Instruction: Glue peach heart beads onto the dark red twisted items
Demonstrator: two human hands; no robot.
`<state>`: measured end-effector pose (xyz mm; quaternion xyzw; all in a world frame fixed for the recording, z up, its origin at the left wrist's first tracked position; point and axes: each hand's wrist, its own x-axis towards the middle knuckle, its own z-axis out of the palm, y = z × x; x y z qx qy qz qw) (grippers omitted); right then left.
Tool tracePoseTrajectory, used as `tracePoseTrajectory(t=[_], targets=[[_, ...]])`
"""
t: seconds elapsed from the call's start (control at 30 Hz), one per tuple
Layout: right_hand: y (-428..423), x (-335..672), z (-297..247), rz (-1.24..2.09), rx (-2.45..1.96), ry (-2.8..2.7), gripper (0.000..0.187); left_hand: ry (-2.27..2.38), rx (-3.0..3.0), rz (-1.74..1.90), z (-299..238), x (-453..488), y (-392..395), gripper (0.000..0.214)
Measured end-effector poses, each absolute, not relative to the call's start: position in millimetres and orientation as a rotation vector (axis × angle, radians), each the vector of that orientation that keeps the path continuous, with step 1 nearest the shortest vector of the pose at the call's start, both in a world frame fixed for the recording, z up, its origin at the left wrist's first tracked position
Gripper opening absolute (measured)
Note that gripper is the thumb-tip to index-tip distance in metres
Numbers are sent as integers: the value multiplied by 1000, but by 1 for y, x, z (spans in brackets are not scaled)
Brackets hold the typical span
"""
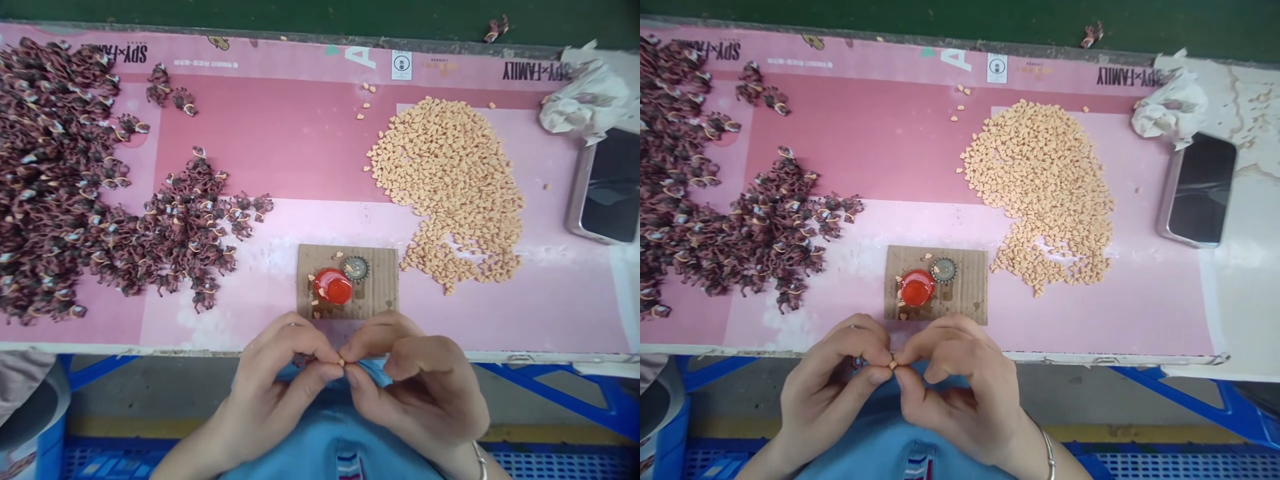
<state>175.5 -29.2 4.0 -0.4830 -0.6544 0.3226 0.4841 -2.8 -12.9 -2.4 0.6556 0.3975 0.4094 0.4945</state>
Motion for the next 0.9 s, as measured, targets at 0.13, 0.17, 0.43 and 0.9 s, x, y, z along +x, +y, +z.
tracePoseTrajectory(t=[0.13,0.17,0.43,0.9], targets=[[-31,174,5,761,-1167,-1605,36,968,1621,1011,-4,-3,-13,17],[-31,175,5,758,-1184,-1597,36,973,1639,1016,-4,-4,-12,16],[-5,196,13,403,-1483,-1900,41,1071,1734,965,-9,-23,-18,29],[-10,207,18,303,-1490,-2234,22,1095,1717,1021,-13,-39,-17,20]])
